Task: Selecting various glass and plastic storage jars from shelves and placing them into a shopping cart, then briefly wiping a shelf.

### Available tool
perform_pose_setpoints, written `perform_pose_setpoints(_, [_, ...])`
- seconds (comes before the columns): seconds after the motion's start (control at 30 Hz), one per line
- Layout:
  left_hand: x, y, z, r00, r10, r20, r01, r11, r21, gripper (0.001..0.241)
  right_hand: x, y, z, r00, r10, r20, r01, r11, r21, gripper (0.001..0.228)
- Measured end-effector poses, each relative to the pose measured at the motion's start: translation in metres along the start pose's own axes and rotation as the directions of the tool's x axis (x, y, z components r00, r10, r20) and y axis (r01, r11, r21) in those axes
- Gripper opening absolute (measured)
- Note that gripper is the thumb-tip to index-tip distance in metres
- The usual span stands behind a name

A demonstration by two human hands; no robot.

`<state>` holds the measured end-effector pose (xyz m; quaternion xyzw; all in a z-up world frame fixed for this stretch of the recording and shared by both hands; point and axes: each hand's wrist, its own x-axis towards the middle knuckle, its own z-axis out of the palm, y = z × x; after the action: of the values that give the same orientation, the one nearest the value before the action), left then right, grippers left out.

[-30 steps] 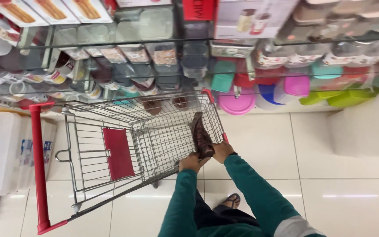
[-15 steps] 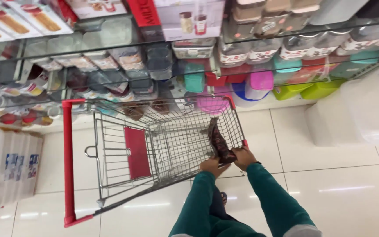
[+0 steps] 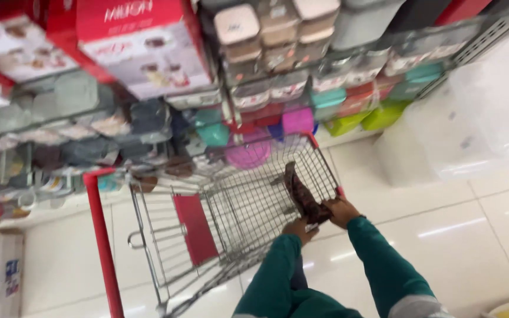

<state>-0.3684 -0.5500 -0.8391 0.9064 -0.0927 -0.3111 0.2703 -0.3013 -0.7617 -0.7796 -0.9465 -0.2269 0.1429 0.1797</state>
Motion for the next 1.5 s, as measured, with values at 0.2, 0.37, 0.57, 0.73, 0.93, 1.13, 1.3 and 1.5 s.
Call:
perform_pose_setpoints(0.2, [0.034,0.065,-0.009,0.995,-0.039,0.092,0.044,0.998,-0.047,0.078,-0.013,0.044,-0.037,0.994,0.059,0.093,-0.057,0.998,-0.021,0.044])
perform_pose_setpoints(0.37, [0.068,0.097,0.012,1.000,-0.019,-0.012,0.019,1.000,-0.001,0.076,-0.013,0.090,-0.050,0.987,0.121,0.106,-0.123,0.992,0.008,0.048])
perform_pose_setpoints(0.57, [0.083,0.139,0.008,0.996,-0.019,-0.092,0.025,0.997,0.069,0.074,-0.010,0.167,-0.012,0.998,0.033,0.056,-0.041,0.988,0.150,0.057])
perform_pose_setpoints(0.73, [0.074,0.179,-0.015,0.980,-0.040,-0.196,0.055,0.996,0.075,0.096,0.021,0.247,0.038,0.988,0.151,0.024,-0.151,0.936,0.319,0.060])
perform_pose_setpoints(0.93, [0.084,0.194,-0.022,0.891,-0.057,-0.451,0.080,0.996,0.032,0.136,0.070,0.243,-0.027,0.950,0.262,0.171,-0.201,0.091,0.975,0.034])
perform_pose_setpoints(1.13, [0.090,0.204,-0.135,0.571,0.005,-0.821,-0.189,0.974,-0.125,0.144,0.152,0.167,-0.139,0.988,0.112,0.105,-0.085,-0.167,0.982,0.016])
perform_pose_setpoints(1.3, [0.144,0.156,-0.234,0.347,-0.084,-0.934,-0.672,0.673,-0.310,0.056,0.270,0.137,-0.226,0.933,0.059,-0.356,0.359,-0.033,0.933,0.027])
perform_pose_setpoints(1.5, [0.124,0.096,-0.457,0.146,-0.173,-0.974,-0.906,0.371,-0.202,0.073,0.151,-0.089,-0.466,0.580,-0.289,-0.762,0.775,0.483,0.407,0.067])
